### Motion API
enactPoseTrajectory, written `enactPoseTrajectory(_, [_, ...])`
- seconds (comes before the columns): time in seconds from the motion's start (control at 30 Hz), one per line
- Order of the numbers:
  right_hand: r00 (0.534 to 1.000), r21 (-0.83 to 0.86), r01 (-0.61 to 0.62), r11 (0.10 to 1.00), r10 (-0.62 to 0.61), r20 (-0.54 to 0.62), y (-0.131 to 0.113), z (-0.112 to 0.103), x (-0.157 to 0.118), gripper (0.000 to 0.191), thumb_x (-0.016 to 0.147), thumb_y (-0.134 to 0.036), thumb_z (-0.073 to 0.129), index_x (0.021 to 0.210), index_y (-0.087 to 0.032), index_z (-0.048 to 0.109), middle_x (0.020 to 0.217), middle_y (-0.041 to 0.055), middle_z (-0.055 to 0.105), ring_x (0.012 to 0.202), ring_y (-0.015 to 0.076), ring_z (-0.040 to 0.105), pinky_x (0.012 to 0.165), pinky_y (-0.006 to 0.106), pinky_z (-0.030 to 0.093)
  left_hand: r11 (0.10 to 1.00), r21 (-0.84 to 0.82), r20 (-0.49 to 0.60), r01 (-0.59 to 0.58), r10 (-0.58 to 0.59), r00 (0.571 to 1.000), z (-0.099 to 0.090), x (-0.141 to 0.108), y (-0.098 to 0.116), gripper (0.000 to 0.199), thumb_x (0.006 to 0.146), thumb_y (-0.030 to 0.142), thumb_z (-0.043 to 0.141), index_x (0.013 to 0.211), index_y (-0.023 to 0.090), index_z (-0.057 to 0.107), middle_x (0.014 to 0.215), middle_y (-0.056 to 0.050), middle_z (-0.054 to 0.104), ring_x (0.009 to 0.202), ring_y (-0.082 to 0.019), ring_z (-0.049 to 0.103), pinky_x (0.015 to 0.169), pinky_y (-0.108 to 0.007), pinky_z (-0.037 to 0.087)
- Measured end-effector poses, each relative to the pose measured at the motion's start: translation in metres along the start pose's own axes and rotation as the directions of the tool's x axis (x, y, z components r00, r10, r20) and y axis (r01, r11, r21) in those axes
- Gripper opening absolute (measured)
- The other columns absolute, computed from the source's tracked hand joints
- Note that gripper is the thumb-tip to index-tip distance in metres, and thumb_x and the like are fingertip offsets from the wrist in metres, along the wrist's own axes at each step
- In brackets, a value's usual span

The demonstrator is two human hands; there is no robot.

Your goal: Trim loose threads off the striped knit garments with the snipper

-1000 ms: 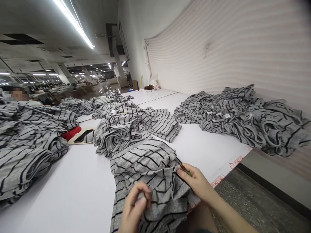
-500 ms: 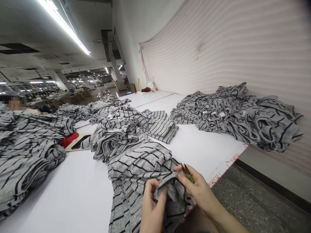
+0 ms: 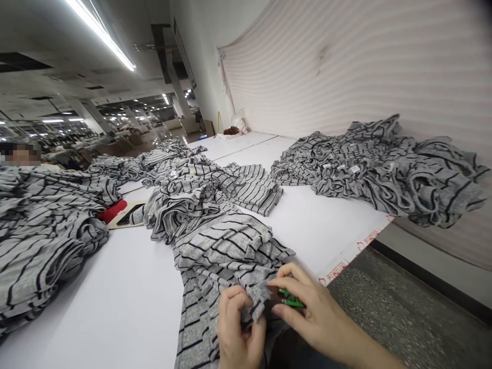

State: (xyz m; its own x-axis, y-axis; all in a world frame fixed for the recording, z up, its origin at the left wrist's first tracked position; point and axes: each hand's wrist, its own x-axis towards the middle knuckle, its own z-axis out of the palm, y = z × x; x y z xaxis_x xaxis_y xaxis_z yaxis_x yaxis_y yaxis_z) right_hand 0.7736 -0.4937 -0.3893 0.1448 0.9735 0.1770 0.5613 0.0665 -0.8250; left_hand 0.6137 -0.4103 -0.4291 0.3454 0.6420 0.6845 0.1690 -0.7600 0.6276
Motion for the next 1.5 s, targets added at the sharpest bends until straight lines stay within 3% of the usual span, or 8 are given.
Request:
enactPoseTrajectory(0.5, [1.000, -0.056, -0.003, 0.998, 0.003, -0.005, 0.003, 0.004, 0.002, 0.021, 0.090, -0.025, 0.055, 0.108, -0.027, 0.065, 0.093, 0.0017, 0.064, 0.083, 0.0185, 0.060, 0.070, 0.026, 0.045, 0.995, 0.087, -0.119, -0.054, 0.064, 0.991, 0.001, -0.010, -0.006, 0.016, 0.083, 0.008, 0.050, 0.085, 0.024, 0.048, 0.094, -0.004, 0.050, 0.087, -0.019, 0.053, 0.078, -0.035, 0.046])
enactPoseTrajectory(0.67, [1.000, -0.032, -0.025, 0.999, 0.026, 0.007, 0.004, 0.011, 0.006, 0.033, 0.082, -0.023, 0.062, 0.115, -0.029, 0.058, 0.101, 0.0021, 0.062, 0.089, 0.0203, 0.059, 0.074, 0.027, 0.045, 0.977, 0.135, -0.040, -0.167, 0.174, 0.984, -0.007, -0.011, -0.014, 0.023, 0.076, 0.005, 0.056, 0.087, 0.024, 0.050, 0.096, -0.005, 0.053, 0.089, -0.020, 0.055, 0.079, -0.034, 0.047])
enactPoseTrajectory(0.8, [0.997, -0.045, 0.046, 0.998, -0.048, -0.060, 0.004, 0.019, 0.017, 0.017, 0.083, -0.010, 0.049, 0.088, -0.023, 0.058, 0.084, -0.0002, 0.057, 0.077, 0.0167, 0.056, 0.066, 0.026, 0.041, 0.962, 0.153, -0.011, -0.226, 0.230, 0.973, -0.010, -0.009, -0.017, 0.024, 0.073, 0.005, 0.059, 0.086, 0.024, 0.054, 0.097, -0.006, 0.058, 0.090, -0.022, 0.057, 0.081, -0.037, 0.047])
enactPoseTrajectory(0.93, [0.979, -0.007, 0.125, 0.992, -0.125, -0.159, 0.007, 0.020, 0.023, 0.022, 0.079, -0.004, 0.045, 0.087, -0.022, 0.054, 0.088, 0.0015, 0.055, 0.078, 0.0162, 0.056, 0.067, 0.026, 0.042, 0.995, -0.092, -0.051, 0.035, -0.040, 0.998, -0.006, -0.007, -0.006, 0.014, 0.083, 0.014, 0.054, 0.092, 0.024, 0.057, 0.091, -0.005, 0.065, 0.091, -0.023, 0.059, 0.086, -0.039, 0.044])
enactPoseTrajectory(1.03, [0.976, -0.053, 0.110, 0.993, -0.118, -0.184, 0.012, 0.020, 0.029, 0.025, 0.076, -0.002, 0.044, 0.087, -0.022, 0.054, 0.086, 0.0017, 0.057, 0.077, 0.0175, 0.056, 0.067, 0.027, 0.042, 0.825, -0.306, 0.049, 0.475, -0.485, 0.873, -0.006, -0.001, 0.001, 0.018, 0.086, 0.030, 0.056, 0.102, 0.023, 0.058, 0.092, -0.004, 0.064, 0.087, -0.020, 0.059, 0.080, -0.031, 0.044])
enactPoseTrajectory(1.1, [0.981, -0.082, 0.062, 0.995, -0.076, -0.179, 0.014, 0.018, 0.033, 0.024, 0.076, -0.003, 0.046, 0.085, -0.022, 0.054, 0.084, 0.0009, 0.059, 0.077, 0.0181, 0.056, 0.067, 0.028, 0.042, 0.691, -0.354, 0.133, 0.630, -0.630, 0.765, -0.009, 0.004, 0.001, 0.026, 0.083, 0.039, 0.061, 0.103, 0.022, 0.059, 0.092, -0.003, 0.062, 0.087, -0.019, 0.058, 0.076, -0.027, 0.043])
enactPoseTrajectory(1.3, [0.999, -0.094, 0.034, 0.995, -0.037, -0.031, 0.010, 0.006, 0.029, 0.019, 0.084, -0.018, 0.059, 0.101, -0.025, 0.063, 0.098, 0.0020, 0.060, 0.083, 0.0181, 0.059, 0.072, 0.028, 0.046, 0.445, -0.472, 0.300, 0.761, -0.731, 0.614, -0.015, 0.015, -0.002, 0.039, 0.076, 0.048, 0.066, 0.103, 0.022, 0.059, 0.070, 0.002, 0.059, 0.065, -0.015, 0.052, 0.060, -0.023, 0.040])
enactPoseTrajectory(1.5, [0.988, -0.280, 0.151, 0.948, -0.151, 0.022, 0.001, 0.005, 0.026, 0.017, 0.089, -0.023, 0.059, 0.105, -0.025, 0.066, 0.094, 0.0030, 0.064, 0.084, 0.0203, 0.058, 0.073, 0.030, 0.042, 0.331, -0.541, 0.346, 0.773, -0.750, 0.564, -0.010, 0.016, 0.003, 0.043, 0.074, 0.043, 0.070, 0.108, 0.021, 0.057, 0.063, 0.004, 0.055, 0.060, -0.014, 0.053, 0.058, -0.023, 0.040])
